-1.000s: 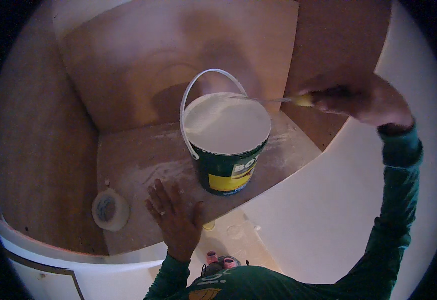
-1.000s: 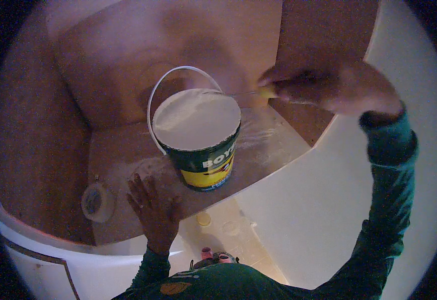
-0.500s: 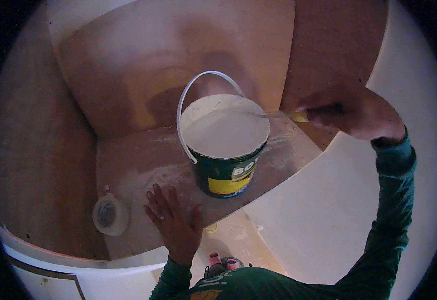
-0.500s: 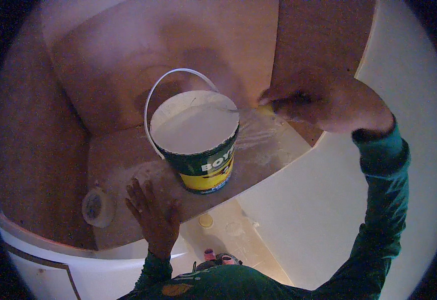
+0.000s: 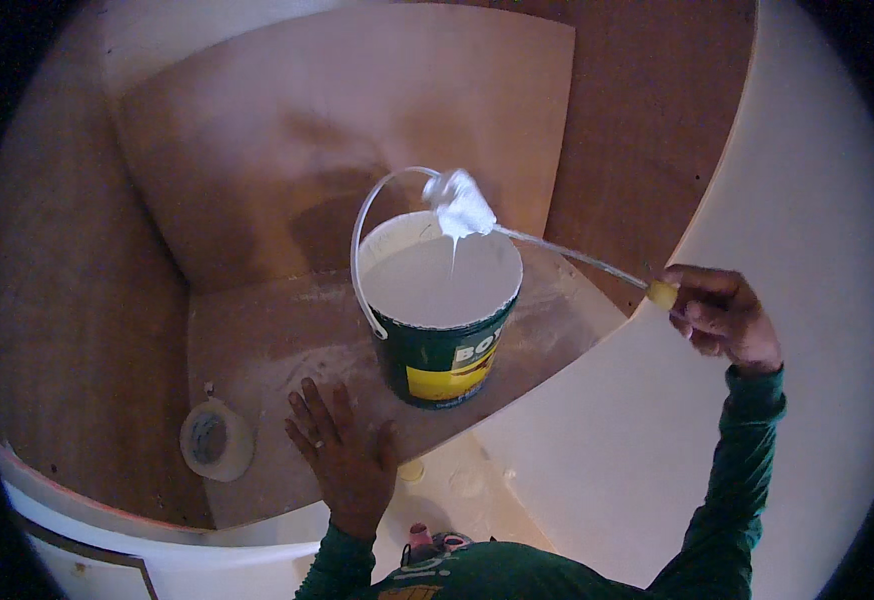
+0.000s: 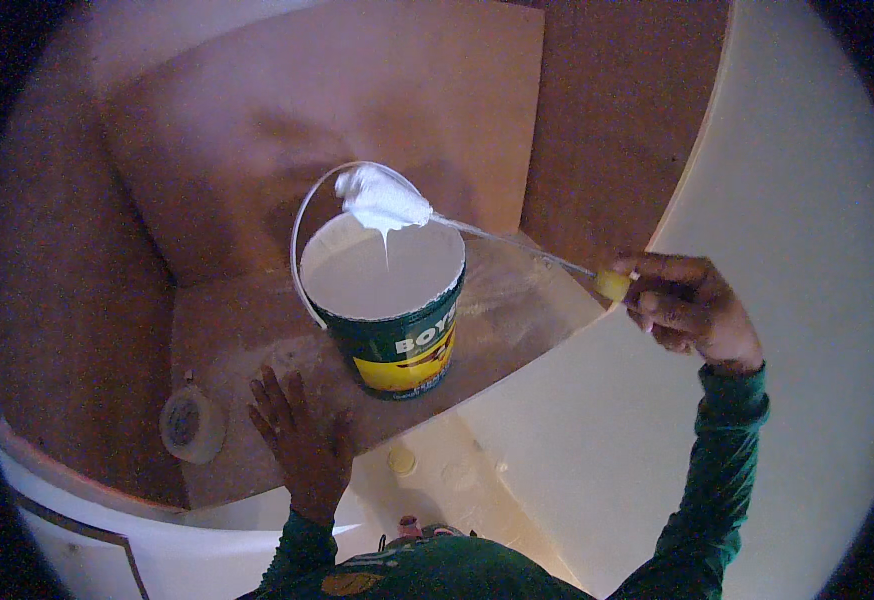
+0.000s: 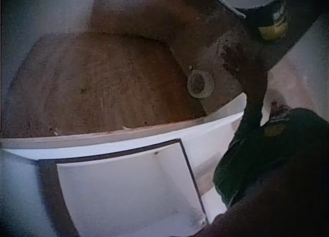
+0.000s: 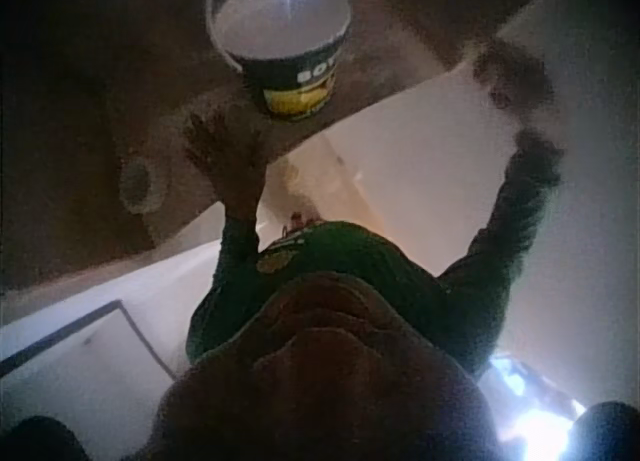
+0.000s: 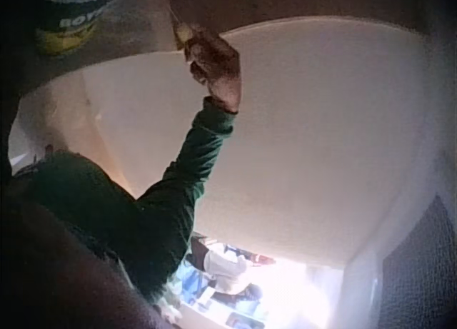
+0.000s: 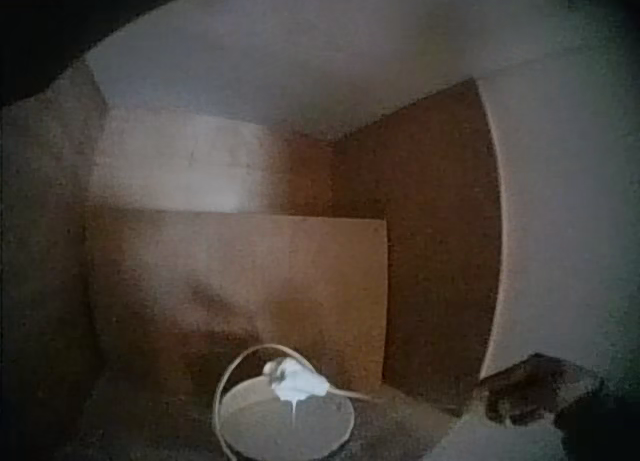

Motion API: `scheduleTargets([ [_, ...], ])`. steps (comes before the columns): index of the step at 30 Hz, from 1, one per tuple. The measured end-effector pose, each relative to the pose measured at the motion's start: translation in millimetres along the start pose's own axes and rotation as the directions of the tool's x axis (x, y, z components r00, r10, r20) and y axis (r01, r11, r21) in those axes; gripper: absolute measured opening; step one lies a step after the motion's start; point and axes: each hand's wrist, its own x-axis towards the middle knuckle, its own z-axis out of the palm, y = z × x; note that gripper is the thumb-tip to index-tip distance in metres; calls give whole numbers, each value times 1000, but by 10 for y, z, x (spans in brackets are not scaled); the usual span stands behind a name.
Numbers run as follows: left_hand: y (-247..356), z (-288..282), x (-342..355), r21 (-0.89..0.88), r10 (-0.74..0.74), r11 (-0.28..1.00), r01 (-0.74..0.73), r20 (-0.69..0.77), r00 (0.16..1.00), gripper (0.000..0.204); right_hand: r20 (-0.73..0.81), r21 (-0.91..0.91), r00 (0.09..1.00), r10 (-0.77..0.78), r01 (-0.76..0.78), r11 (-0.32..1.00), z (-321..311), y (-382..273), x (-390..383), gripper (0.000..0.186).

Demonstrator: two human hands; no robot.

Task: The person paints the ceiling of a wooden alcove using a small paint roller and a bucket of white paint. They repeatedly dip the roller into the paint and apply it to the ceiling surface, occasionally using their left hand to steady themselves against the wooden structure.

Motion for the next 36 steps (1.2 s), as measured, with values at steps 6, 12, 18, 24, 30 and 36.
scheduleTargets([
  [6, -35, 10, -41, 15, 10, 1000, -10, 4, 1000, 78, 71, 454, 994, 82, -106, 885, 311, 356, -150, 52],
  [12, -48, 17, -66, -6, -7, 1000, 7, 5, 1000, 79, 172, 603, 980, 99, -185, 776, 422, 413, -271, 54],
  [18, -78, 32, -72, -38, -2, 999, 1, -31, 1000, 77, 235, 664, 963, 133, -260, 701, 633, 607, -307, 53],
  [24, -85, 68, -73, -42, 3, 999, -5, -33, 999, 78, 101, 617, 995, 23, -81, 783, 738, 601, -306, 46],
  [30, -73, 92, -80, 4, 8, 1000, -7, -41, 999, 77, -62, 212, 998, 32, -19, 977, 627, 347, -536, 42],
  [36, 8, 164, 48, 39, 20, 999, -19, -13, 1000, 78, -149, 84, 986, 70, -58, 995, 465, 171, -786, 41],
])
